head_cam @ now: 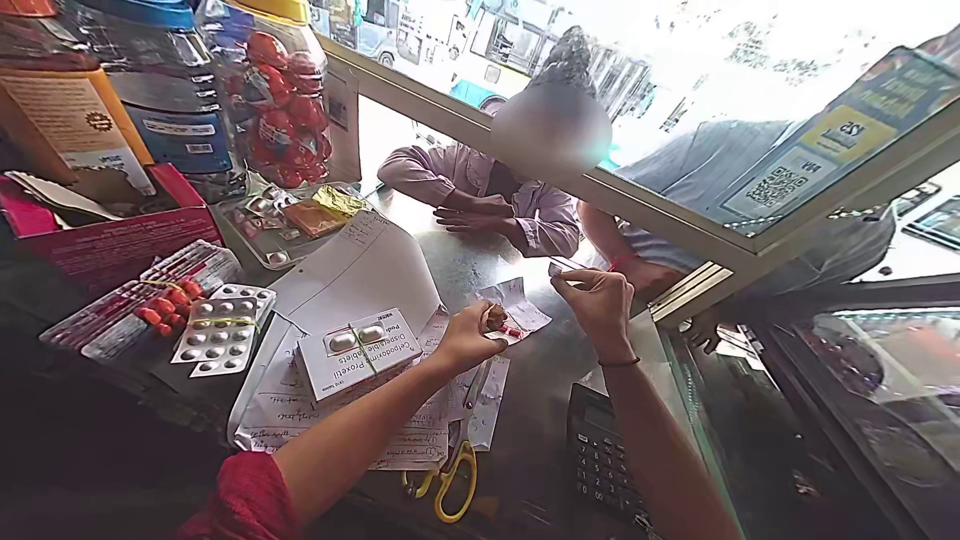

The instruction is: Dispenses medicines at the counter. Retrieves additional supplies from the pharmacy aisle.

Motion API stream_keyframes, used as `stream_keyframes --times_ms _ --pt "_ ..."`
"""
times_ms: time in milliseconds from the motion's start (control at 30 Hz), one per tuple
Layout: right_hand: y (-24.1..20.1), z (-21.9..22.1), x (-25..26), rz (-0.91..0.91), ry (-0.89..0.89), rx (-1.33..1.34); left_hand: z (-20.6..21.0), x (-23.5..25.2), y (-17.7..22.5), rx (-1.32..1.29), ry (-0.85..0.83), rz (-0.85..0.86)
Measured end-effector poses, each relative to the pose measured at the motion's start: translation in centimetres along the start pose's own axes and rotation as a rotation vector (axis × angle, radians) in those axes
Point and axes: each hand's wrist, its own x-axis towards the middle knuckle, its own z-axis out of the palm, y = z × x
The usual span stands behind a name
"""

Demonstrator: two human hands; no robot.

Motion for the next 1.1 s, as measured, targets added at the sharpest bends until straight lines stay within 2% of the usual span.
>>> stream_keyframes --times_ms 100,167,233,300,400,533,767,900,967,1033,1100 --pt "0.1 0.0 -0.3 0.002 0.007 0.009 0.3 -0.2 0.0 -0.03 0.0 -0.03" --pt "0.1 0.1 -0.6 -0.067 0.011 0.024 0.2 -0.3 0.2 -0.05 -0.007 -0.051" --pt "0.0 -0.1 -0.9 -0.269 -0.021 0.034 0.1 -0.1 0.4 -0.072 -0.003 -0.058" --pt "-0.2 -0.1 -1.4 -0.55 -0.083 0.031 0.2 -0.1 0.2 -0.092 0.007 -0.069" --pt "-0.9 0.1 -1.8 -0.879 -0.15 -0.062 0.1 0.1 0.0 -0.106 0.015 -0.078" --pt "-1.9 0.6 -2.1 -1.059 -0.191 -0.209 -0.1 -0.1 0.4 -0.144 0.024 -0.105" --pt "-3.2 1.5 -2.1 -1.011 -0.251 -0.282 -0.1 0.2 -0.1 -0.079 0.028 -0.084" --pt "-2.7 0.8 -1.5 -0.803 -0.237 -0.201 -0.2 0.0 0.0 -0.09 0.051 -0.116" --pt "-1.9 0.9 -1.3 -0.619 -0.414 -0.271 -0.1 0.0 -0.4 -0.089 0.068 -0.119" --pt "-0.9 1.9 -1.2 -0.437 -0.676 -0.391 -0.1 0.0 -0.5 -0.065 0.061 -0.117" --pt "0.0 3.1 -1.3 -0.36 -0.813 -0.394 -0.1 0.0 -0.5 -0.029 0.061 -0.093"
